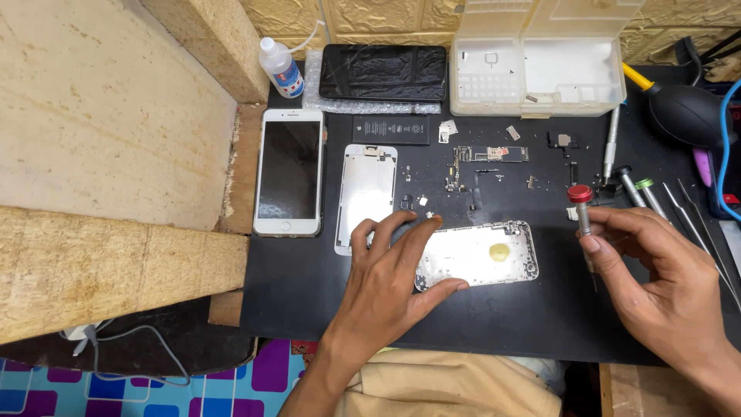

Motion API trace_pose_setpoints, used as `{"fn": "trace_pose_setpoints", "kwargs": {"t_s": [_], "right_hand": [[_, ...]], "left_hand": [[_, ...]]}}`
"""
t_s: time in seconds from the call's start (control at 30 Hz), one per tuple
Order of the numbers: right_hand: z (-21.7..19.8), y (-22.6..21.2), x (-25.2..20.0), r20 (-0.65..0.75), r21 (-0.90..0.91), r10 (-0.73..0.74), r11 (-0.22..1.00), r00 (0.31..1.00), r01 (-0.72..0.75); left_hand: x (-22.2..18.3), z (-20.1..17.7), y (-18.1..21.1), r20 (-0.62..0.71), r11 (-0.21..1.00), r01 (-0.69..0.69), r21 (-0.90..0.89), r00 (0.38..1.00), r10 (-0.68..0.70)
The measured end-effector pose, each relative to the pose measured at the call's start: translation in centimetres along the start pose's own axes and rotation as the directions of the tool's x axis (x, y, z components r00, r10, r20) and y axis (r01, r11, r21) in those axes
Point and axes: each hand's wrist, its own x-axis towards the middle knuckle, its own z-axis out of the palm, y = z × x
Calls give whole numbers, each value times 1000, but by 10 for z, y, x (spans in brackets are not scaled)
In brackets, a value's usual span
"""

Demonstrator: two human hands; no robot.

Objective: Disassembling a smartphone by unscrewing internal components and removing parts with tweezers.

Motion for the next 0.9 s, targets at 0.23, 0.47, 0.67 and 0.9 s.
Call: {"fn": "trace_pose_setpoints", "kwargs": {"t_s": [0.23, 0.47, 0.67, 0.9], "right_hand": [[0, -2, 0, 0, -14, -5, 1000, 1000, 5], [-1, -2, 0, 2, -5, 18, 1000, 1000, -18], [0, -2, 0, -4, 9, 8, 1000, 1000, -8], [0, -2, 0, -2, 7, 1, 1000, 1000, -1]], "left_hand": [[-1, 0, -1, -18, 1000, 1, -11, 1000, -2], [-1, -1, 1, -16, 999, 8, -52, 1000, -9], [1, 0, 1, 20, 1000, 26, -15, 999, -26], [0, 1, -1, -33, 1000, 14, -21, 999, -14]]}}
